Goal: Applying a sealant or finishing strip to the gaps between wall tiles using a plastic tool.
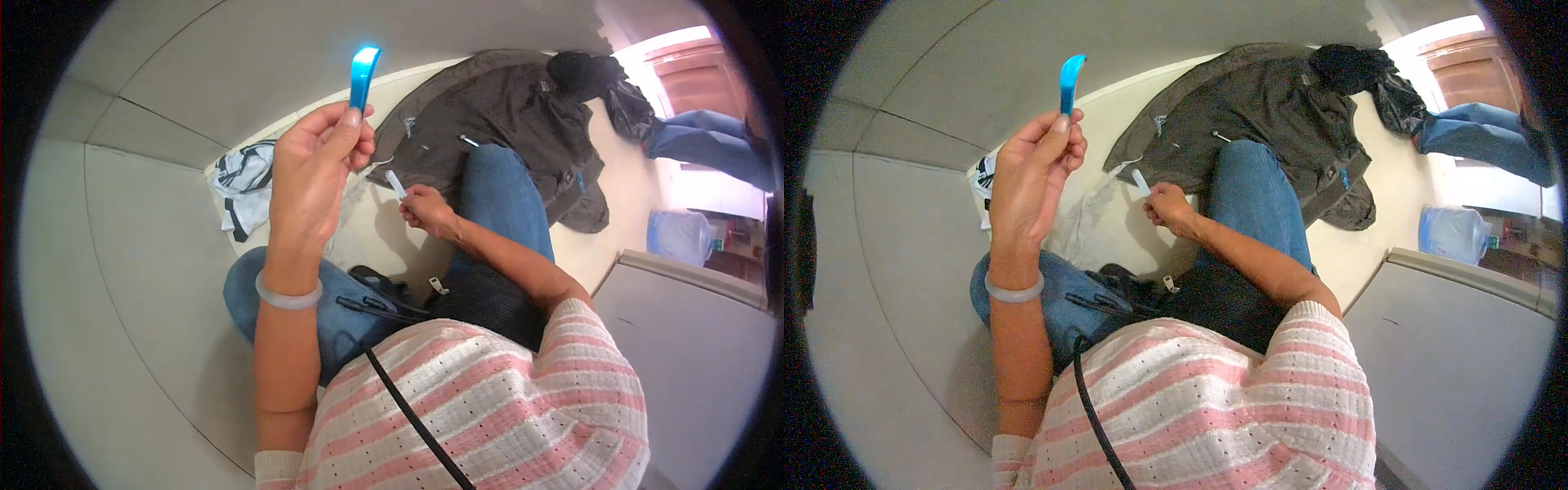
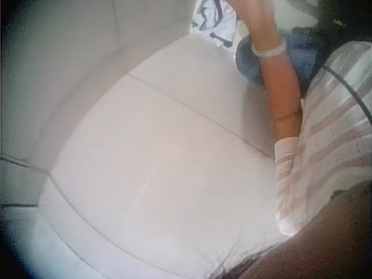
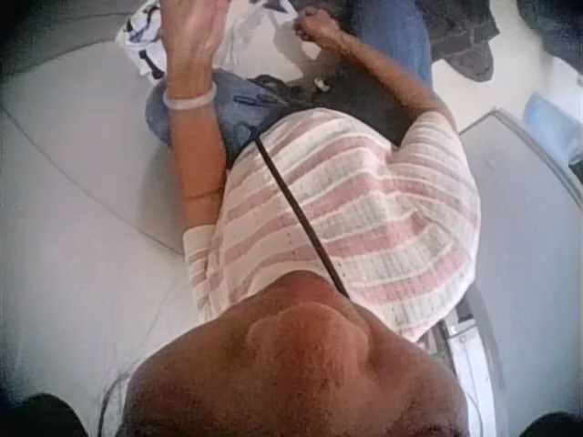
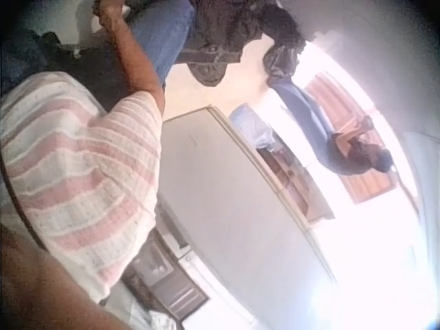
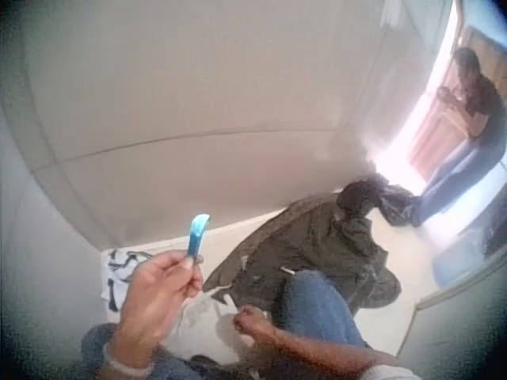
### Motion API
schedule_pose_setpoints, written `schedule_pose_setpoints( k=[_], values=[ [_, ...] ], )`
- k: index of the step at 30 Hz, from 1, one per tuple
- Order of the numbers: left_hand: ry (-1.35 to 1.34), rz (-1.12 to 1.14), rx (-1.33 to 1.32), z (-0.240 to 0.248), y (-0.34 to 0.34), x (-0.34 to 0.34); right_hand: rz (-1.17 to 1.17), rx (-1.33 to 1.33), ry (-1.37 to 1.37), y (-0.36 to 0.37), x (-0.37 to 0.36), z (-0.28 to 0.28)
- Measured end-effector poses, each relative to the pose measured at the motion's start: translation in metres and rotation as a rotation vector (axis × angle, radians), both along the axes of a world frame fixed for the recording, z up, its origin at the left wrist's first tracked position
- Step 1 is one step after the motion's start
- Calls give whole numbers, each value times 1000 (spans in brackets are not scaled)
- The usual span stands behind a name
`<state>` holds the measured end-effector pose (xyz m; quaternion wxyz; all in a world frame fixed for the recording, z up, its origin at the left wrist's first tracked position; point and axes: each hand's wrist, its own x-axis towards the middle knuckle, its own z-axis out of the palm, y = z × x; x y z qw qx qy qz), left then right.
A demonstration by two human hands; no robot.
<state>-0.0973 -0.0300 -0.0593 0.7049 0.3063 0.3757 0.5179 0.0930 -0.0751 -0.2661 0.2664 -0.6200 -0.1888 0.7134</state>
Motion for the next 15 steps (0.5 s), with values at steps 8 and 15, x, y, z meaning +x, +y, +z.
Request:
schedule_pose_setpoints(
  k=[8, 15],
  values=[
    [-52, 13, 69, 9, 1, 7, -243, 76, -55, 9, 9, 14],
    [-29, -57, 91, 13, 4, 24, -401, 181, -327, 38, 31, -30]
  ],
)
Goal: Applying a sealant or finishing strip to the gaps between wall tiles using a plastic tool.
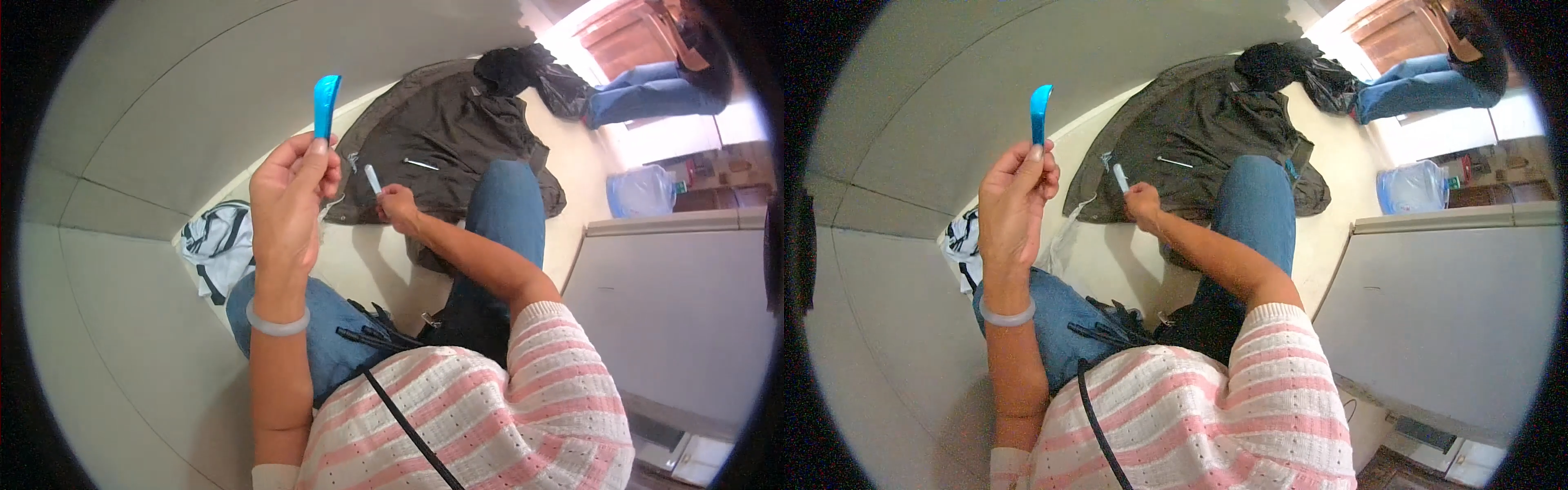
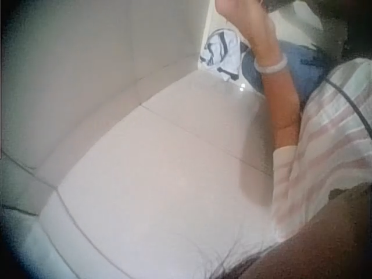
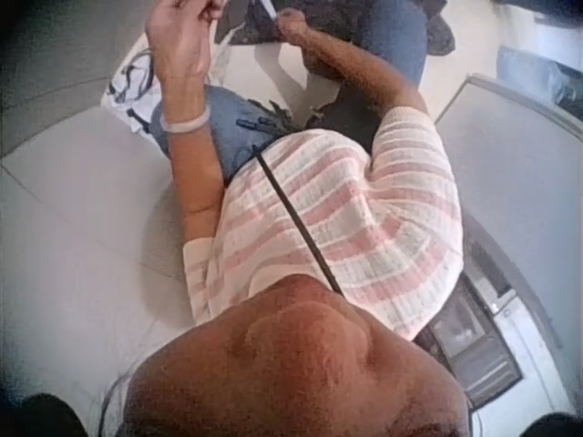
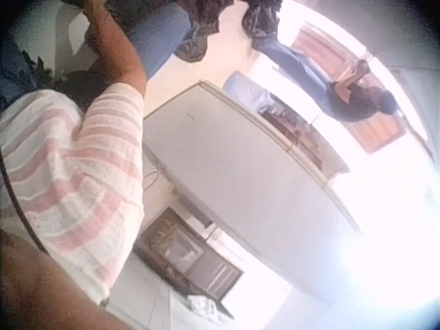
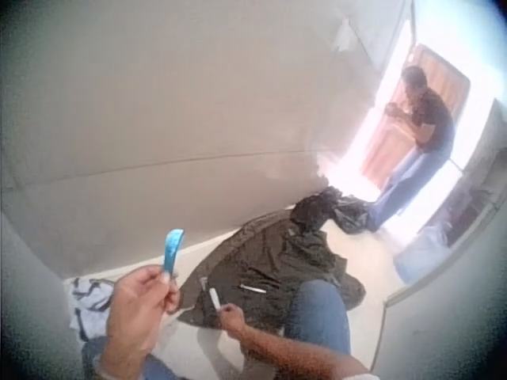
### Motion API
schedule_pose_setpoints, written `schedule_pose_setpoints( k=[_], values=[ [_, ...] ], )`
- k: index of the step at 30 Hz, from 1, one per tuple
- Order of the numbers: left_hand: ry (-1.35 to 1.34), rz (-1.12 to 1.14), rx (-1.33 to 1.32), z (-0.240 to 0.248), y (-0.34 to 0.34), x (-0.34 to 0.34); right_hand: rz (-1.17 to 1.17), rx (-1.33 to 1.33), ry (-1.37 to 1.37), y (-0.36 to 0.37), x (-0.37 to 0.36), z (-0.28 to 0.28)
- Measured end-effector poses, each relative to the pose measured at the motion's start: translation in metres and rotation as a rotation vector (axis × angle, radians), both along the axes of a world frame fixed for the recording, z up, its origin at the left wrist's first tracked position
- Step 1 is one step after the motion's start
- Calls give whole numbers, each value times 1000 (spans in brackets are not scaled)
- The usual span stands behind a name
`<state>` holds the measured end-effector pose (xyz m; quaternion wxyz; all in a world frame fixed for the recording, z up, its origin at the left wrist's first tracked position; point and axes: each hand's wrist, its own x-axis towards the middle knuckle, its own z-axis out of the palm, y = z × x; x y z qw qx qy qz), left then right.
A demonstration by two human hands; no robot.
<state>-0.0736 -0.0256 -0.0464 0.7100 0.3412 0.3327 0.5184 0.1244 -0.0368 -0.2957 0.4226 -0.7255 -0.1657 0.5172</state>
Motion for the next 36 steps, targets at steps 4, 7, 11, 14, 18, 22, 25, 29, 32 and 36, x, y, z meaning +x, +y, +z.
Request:
schedule_pose_setpoints(
  k=[4, 7, 11, 14, 18, 22, 25, 29, 32, 36],
  values=[
    [41, 39, -21, 0, -1, -15, 107, -54, -402, 11, 5, -10],
    [-77, -40, 4, 12, 4, 28, 477, 98, -1172, 5, 139, -61],
    [10, 16, -8, -13, 12, 18, 1142, -204, -1459, 20, 90, -54],
    [57, 82, 18, 2, 10, 7, 361, -99, -792, 35, 47, -19],
    [202, 175, 6, -11, 20, 31, 239, 220, 95, 47, 9, 59],
    [346, 209, -8, -22, 30, 57, 242, 450, 766, 37, -4, 172],
    [466, 250, 30, -22, 29, 75, 378, 516, 575, 36, -5, 205],
    [578, 298, 97, -18, 25, 99, 343, 560, 587, 33, 7, 230],
    [542, 349, 74, -5, 20, 127, 257, 511, 681, 34, 23, 235],
    [576, 326, 178, 1, 9, 146, 290, 516, 691, 40, 54, 243]
  ],
)
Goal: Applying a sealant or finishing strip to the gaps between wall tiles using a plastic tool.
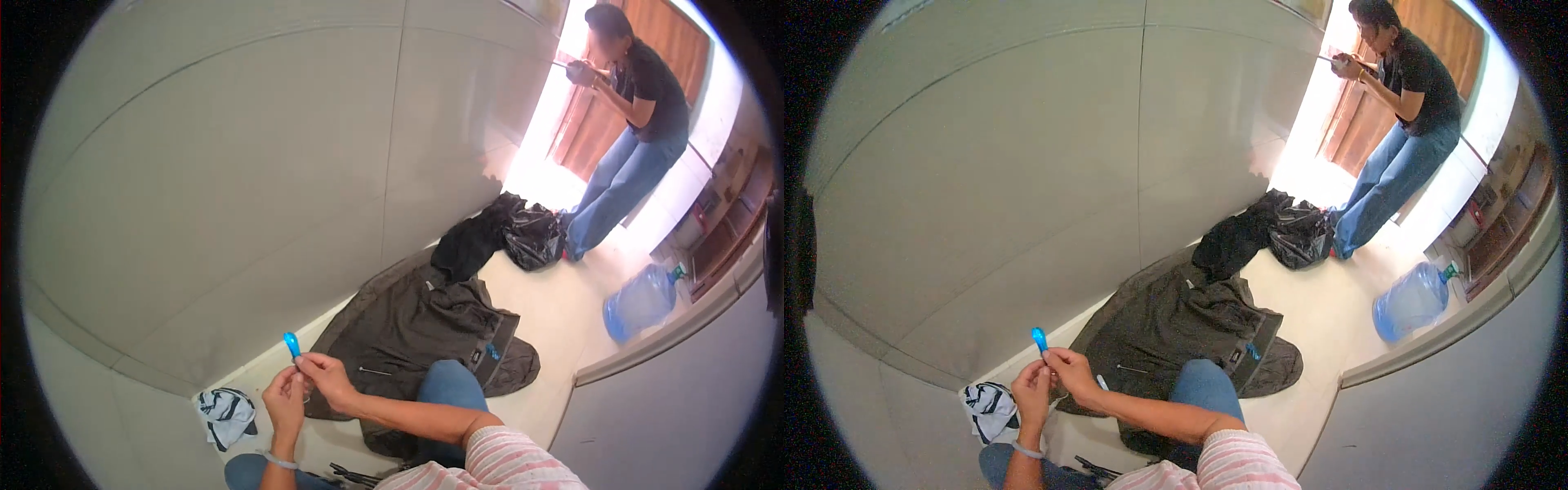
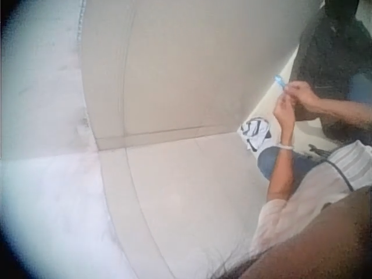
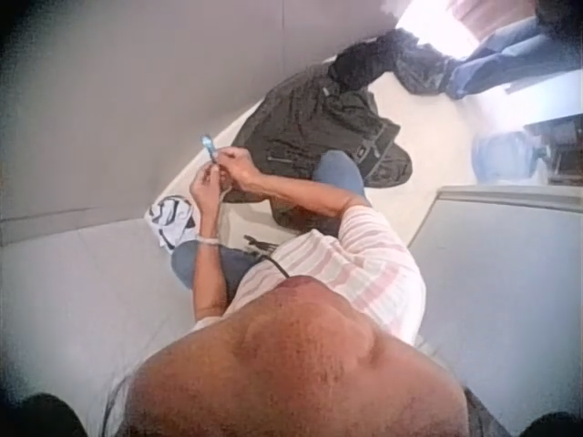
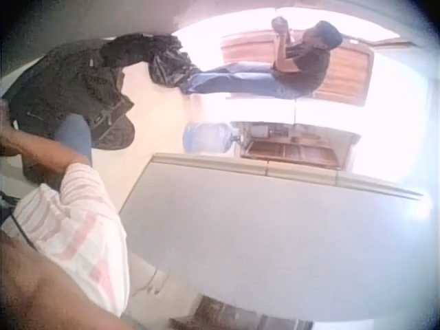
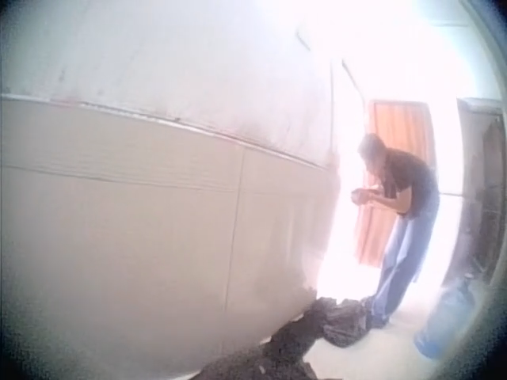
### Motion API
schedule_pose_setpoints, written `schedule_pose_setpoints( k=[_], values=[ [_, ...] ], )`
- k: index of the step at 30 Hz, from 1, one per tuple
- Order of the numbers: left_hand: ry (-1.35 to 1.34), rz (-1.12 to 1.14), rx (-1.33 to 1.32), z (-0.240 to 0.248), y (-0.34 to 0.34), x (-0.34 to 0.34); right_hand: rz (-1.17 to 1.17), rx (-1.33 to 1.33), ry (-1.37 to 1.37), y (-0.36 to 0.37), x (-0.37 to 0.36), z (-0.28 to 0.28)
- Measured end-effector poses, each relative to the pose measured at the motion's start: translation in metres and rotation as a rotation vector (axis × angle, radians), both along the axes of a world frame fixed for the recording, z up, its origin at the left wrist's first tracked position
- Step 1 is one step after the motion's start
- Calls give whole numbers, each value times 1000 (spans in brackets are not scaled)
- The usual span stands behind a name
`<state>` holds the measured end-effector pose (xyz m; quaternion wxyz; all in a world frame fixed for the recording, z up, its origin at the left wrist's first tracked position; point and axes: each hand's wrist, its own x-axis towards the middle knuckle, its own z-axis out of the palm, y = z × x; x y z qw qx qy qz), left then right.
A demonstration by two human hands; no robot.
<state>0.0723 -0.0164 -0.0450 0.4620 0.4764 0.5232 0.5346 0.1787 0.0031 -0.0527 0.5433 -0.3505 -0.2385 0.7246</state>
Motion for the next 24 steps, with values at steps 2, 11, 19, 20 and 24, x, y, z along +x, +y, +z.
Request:
schedule_pose_setpoints(
  k=[2, 11, 19, 20, 24],
  values=[
    [53, -20, -1, 3, -8, 2, -76, 48, -353, 10, 21, 2],
    [235, 21, -55, 34, -36, -20, -157, -30, -84, 49, 190, 32],
    [248, 197, -63, 46, -60, -40, -125, 35, -31, 66, 222, 103],
    [249, 187, -58, 44, -64, -47, -89, 51, -30, 69, 219, 110],
    [410, 229, -43, 43, -68, -50, -86, 107, -30, 74, 233, 136]
  ],
)
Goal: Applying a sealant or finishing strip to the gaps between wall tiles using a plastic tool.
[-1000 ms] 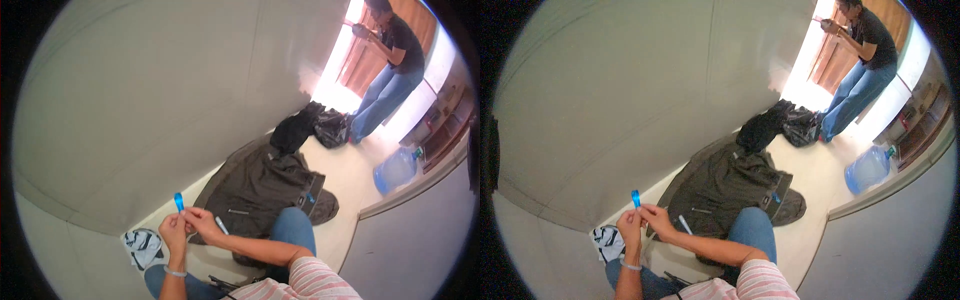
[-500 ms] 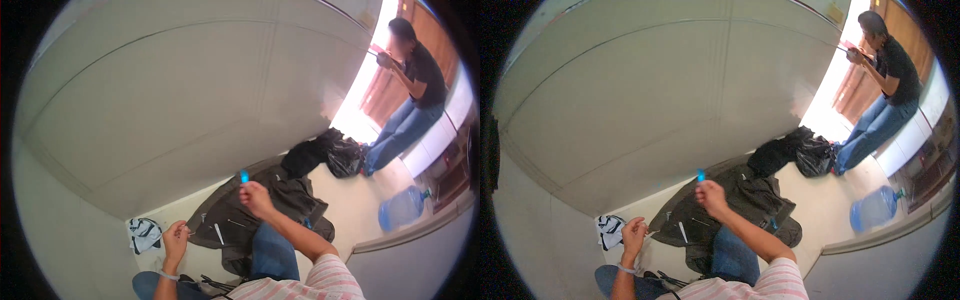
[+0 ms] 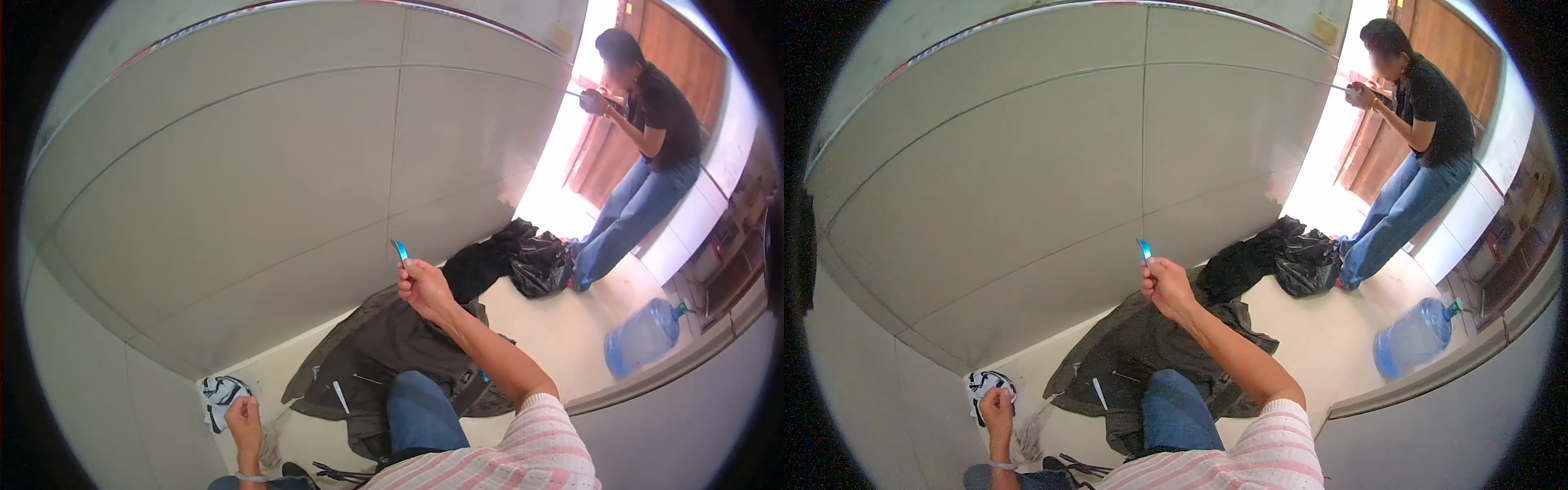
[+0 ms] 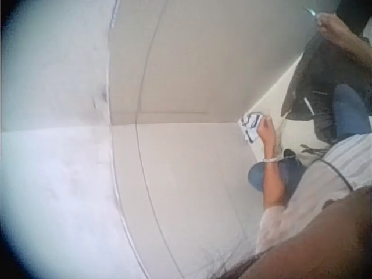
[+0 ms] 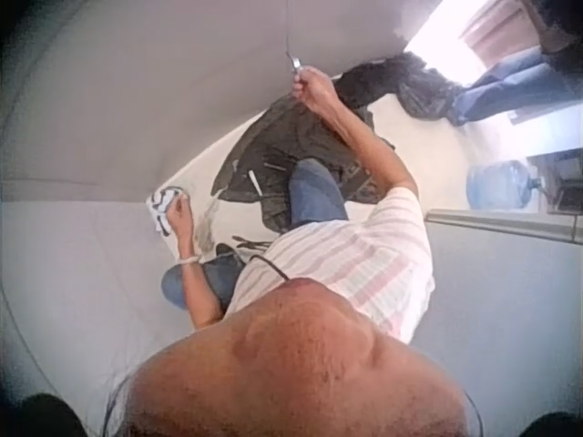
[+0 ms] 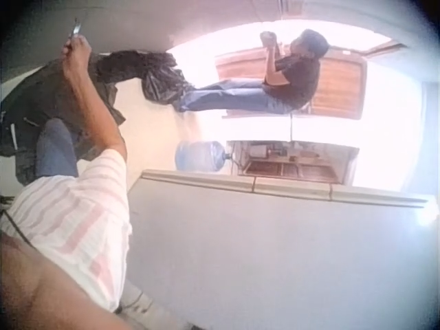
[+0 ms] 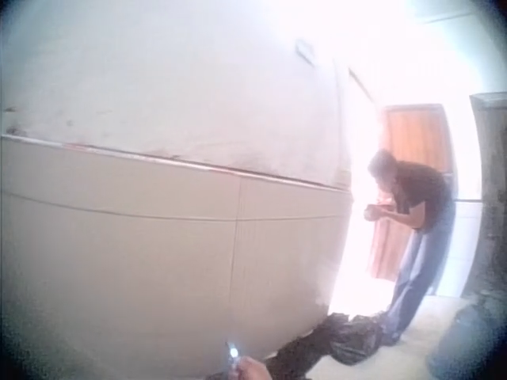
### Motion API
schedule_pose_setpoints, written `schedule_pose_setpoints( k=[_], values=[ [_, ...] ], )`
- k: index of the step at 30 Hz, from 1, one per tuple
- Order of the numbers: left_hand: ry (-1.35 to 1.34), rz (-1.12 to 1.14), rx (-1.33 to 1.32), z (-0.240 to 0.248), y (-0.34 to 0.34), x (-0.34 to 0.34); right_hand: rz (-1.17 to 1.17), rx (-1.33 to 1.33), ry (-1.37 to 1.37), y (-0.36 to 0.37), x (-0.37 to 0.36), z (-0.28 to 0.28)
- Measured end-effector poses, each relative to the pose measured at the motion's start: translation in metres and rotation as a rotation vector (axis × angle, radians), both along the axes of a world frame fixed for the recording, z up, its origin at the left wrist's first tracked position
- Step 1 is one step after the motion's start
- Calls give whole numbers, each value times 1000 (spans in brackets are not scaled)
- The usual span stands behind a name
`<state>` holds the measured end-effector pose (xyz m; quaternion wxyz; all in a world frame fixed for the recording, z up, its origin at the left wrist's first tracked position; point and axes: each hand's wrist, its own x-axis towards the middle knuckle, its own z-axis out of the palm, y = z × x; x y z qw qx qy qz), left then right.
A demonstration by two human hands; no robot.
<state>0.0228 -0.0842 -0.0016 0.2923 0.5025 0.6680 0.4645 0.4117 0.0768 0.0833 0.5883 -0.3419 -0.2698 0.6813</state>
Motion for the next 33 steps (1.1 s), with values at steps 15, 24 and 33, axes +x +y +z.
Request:
schedule_pose_setpoints(
  k=[15, 24, 33],
  values=[
    [341, 32, 74, 2, -24, -2, -46, -83, -49, -20, 62, -29],
    [307, 130, -54, 14, -20, -9, 12, -200, -66, 3, 82, -68],
    [544, 315, -172, 36, -89, -94, 21, 15, -248, 15, 143, -131]
  ],
)
